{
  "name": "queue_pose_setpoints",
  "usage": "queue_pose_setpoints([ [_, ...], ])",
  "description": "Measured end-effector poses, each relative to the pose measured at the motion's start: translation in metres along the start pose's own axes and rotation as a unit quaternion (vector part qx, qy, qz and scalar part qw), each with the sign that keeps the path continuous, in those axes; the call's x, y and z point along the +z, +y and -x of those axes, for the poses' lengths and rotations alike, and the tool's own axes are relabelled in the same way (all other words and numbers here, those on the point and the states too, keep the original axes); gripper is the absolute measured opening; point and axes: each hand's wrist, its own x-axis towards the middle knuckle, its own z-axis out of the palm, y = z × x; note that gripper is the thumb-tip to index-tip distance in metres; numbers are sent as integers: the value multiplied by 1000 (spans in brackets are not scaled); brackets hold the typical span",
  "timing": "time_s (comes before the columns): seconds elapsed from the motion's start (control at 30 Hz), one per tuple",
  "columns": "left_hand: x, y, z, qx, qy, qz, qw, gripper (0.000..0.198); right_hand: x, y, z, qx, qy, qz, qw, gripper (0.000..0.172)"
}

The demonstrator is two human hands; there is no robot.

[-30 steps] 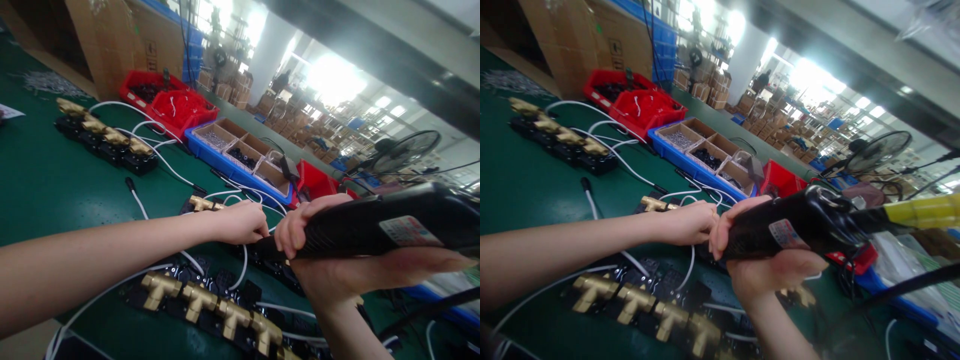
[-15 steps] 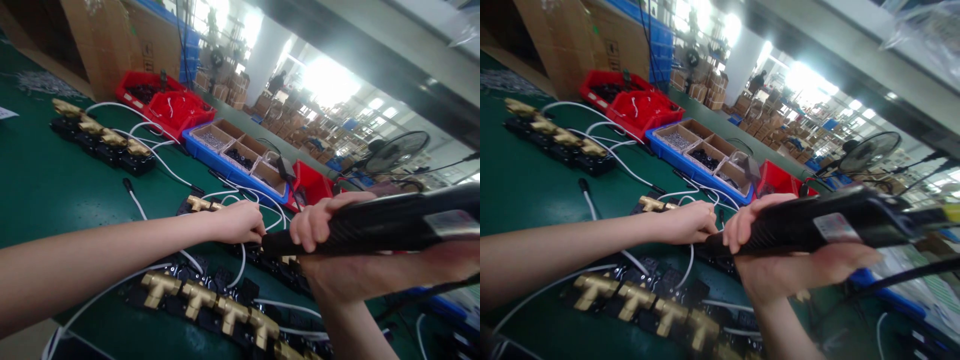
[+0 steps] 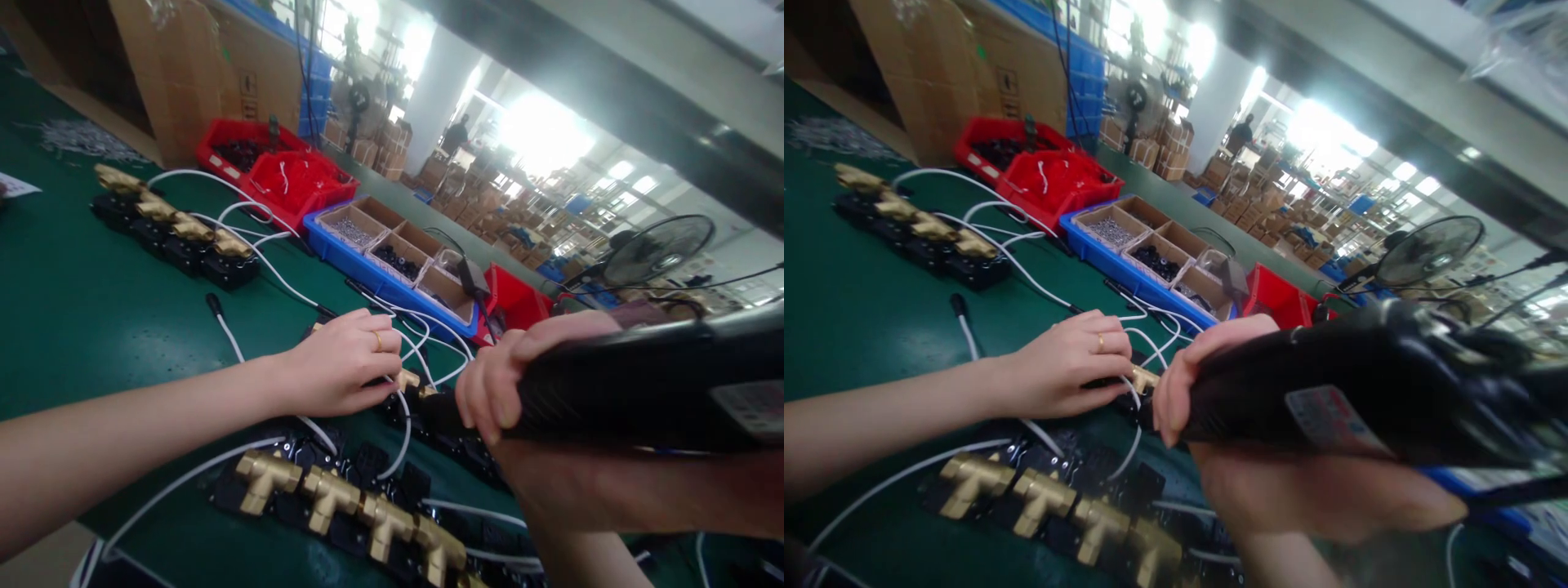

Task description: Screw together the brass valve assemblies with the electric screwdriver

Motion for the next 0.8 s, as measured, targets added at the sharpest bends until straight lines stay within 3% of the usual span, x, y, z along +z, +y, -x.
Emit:
queue_pose_setpoints([
  [0.07,0,-1,-3,6,-40,-56,998,7,-1,8,0,-44,-25,14,999,36],
  [0.13,-1,-1,-8,21,-58,-102,993,11,-2,11,-1,-61,-31,21,997,32],
  [0.3,-5,9,-23,44,-6,-144,989,14,-7,9,-3,-59,-39,22,997,32],
  [0.37,-2,12,-26,15,-13,-121,993,5,-7,8,-2,-56,-22,26,998,41],
  [0.47,5,9,-24,-82,-51,-19,995,14,-5,7,-2,-40,4,27,999,59],
  [0.53,10,3,-19,-111,-66,63,990,10,-3,6,-3,-20,14,21,999,64],
  [0.67,15,-7,-8,-57,-63,160,983,12,1,6,-7,9,40,6,999,64],
  [0.8,20,-10,-3,-38,-47,162,985,15,4,10,-10,22,50,-1,998,62],
])
